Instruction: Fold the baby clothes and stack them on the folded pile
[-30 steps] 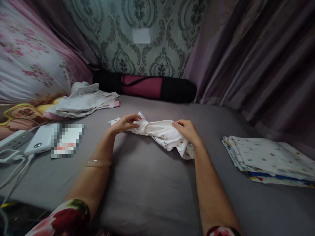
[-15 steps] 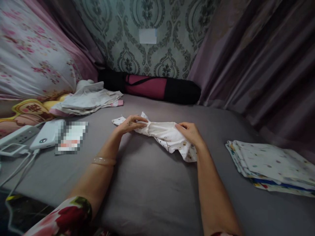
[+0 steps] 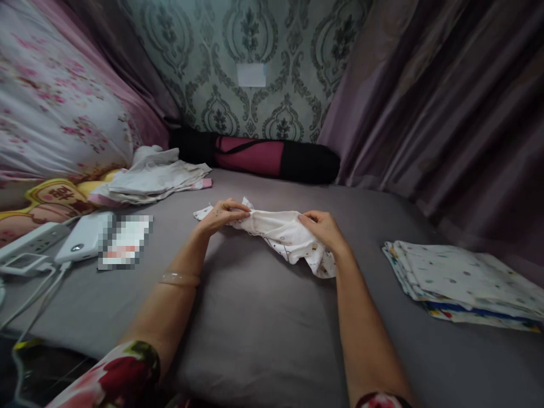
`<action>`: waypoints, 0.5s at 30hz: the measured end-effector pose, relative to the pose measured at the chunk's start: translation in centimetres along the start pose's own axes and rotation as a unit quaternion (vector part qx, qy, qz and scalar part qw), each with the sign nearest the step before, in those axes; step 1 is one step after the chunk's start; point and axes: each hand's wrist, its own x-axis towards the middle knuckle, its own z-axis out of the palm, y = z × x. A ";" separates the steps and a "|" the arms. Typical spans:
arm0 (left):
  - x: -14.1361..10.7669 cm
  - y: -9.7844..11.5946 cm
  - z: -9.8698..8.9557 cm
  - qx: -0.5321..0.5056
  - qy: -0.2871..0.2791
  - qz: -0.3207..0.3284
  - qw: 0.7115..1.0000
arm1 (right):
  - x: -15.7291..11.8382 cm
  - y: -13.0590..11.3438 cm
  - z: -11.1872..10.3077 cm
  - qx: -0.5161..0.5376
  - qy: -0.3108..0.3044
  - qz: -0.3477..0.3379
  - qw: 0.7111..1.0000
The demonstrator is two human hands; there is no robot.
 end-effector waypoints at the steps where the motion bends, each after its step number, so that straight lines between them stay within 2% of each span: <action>1: 0.0 0.0 0.0 0.000 0.014 0.004 1.000 | -0.1 -0.3 -0.1 0.003 0.001 -0.004 1.000; 5: 0.1 0.6 -0.1 -0.021 0.065 0.042 0.997 | -0.3 -1.2 -0.5 0.008 -0.002 -0.033 0.999; 10: 0.5 1.7 -0.4 -0.032 0.080 0.074 0.993 | -0.3 -1.8 -0.7 -0.007 0.016 -0.052 0.998; 12: 0.6 1.8 -0.5 -0.015 0.068 0.067 0.995 | -0.3 -1.9 -0.6 -0.018 0.020 -0.056 0.998; 15: 0.6 1.8 -0.6 0.014 0.019 0.066 0.998 | -0.4 -1.8 -0.5 -0.032 0.021 -0.059 0.998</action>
